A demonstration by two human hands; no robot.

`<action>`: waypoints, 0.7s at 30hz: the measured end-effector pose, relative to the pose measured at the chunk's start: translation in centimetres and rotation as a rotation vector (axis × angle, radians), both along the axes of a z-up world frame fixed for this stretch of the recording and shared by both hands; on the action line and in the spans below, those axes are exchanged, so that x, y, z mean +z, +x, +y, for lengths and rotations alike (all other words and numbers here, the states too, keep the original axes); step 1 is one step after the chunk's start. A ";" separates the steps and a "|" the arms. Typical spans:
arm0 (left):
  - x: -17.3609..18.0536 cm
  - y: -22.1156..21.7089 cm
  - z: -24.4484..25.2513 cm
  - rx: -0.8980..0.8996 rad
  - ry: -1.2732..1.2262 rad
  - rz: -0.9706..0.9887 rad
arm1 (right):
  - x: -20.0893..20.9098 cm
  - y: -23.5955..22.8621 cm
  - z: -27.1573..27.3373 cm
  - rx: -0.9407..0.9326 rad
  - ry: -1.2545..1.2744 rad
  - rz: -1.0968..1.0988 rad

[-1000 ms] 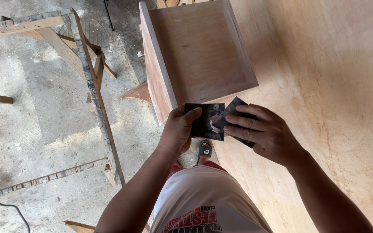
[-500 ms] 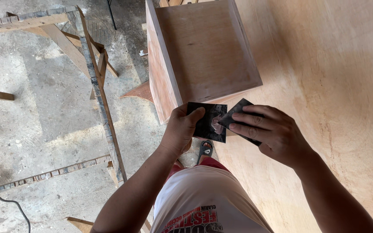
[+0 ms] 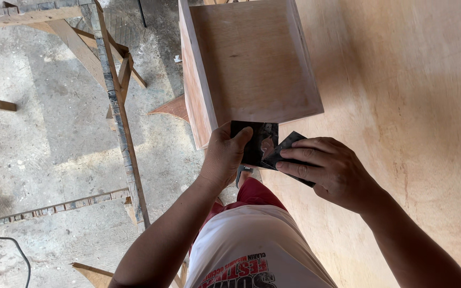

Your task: The person mixes a white paste with a dark substance on a small black card using a screwdriver, then applies the mixture to a wooden drawer using the card as a spreader. The person smooths the filler across the drawer surface.

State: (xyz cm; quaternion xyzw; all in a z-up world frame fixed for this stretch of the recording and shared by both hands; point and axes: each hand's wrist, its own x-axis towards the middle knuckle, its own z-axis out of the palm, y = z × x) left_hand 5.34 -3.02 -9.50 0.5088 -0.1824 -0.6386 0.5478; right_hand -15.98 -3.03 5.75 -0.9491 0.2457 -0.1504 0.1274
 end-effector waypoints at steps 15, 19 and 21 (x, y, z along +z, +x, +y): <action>8.8 1.2 -7.3 0.335 -0.172 0.459 | -7.1 -8.4 -18.6 -0.070 1.327 -0.337; 6.9 3.5 -6.5 0.459 -0.218 0.312 | -5.8 -9.4 -27.3 -0.571 0.849 -0.132; 5.4 3.4 -5.7 0.428 -0.152 0.054 | -2.1 -6.4 -29.9 -0.408 0.465 -0.020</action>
